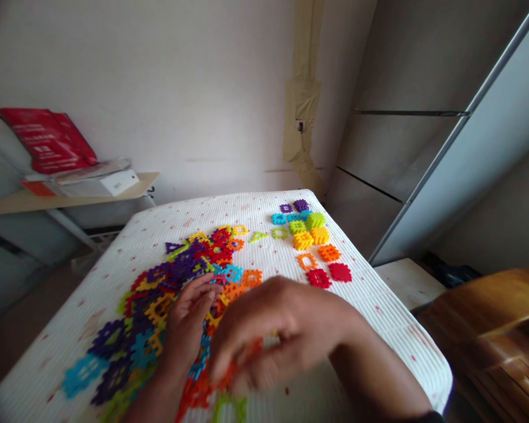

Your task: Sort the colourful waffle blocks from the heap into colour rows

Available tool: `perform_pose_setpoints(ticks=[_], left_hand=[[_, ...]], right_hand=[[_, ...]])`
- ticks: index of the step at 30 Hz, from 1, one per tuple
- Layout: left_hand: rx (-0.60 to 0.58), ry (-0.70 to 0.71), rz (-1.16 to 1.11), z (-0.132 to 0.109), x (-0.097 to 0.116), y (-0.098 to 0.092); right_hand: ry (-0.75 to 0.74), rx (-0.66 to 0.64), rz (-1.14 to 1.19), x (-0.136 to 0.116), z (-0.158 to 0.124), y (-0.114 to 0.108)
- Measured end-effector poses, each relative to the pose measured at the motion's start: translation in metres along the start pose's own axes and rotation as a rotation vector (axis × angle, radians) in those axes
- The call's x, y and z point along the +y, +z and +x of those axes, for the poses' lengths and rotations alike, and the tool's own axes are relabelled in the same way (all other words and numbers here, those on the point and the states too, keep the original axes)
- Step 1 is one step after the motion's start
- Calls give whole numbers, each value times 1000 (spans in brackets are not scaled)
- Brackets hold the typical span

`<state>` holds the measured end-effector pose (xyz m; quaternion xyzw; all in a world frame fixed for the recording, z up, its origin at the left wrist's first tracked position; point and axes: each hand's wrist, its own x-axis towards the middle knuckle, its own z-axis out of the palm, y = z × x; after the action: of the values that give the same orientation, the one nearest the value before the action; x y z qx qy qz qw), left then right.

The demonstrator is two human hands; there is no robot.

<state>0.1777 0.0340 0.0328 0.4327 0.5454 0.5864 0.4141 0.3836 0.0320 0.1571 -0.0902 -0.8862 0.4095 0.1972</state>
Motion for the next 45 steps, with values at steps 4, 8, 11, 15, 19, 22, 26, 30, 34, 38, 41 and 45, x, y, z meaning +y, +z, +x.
perform_pose_setpoints(ticks=[4,8,11,15,19,22,26,30,34,38,41,45], left_hand=[[27,2,-8,1,-1,-1],[40,3,-27,1,1,-1],[39,-5,-47,1,3,0],[41,-14,-59,1,3,0],[25,-11,-70,2,-1,-2],[7,0,-68,3,-5,-4],[-15,-22,-53,4,-6,-3],[-31,-58,-54,3,-4,-2],[-24,-59,-52,2,-3,-4],[-21,-49,1,3,-5,-7],[-25,-52,4,5,-8,-7],[-78,-57,-29,6,-10,-4]], right_hand=[[428,208,-487,74,19,-10],[610,203,-631,130,16,7],[648,220,-622,147,12,21],[675,286,-576,157,11,27],[579,456,-479,159,10,25],[399,623,-439,150,10,28],[248,700,-402,134,12,40],[180,705,-411,126,17,54],[129,709,-482,125,22,63],[183,691,-538,129,24,69],[228,666,-578,133,25,74],[212,687,-627,135,25,76]])
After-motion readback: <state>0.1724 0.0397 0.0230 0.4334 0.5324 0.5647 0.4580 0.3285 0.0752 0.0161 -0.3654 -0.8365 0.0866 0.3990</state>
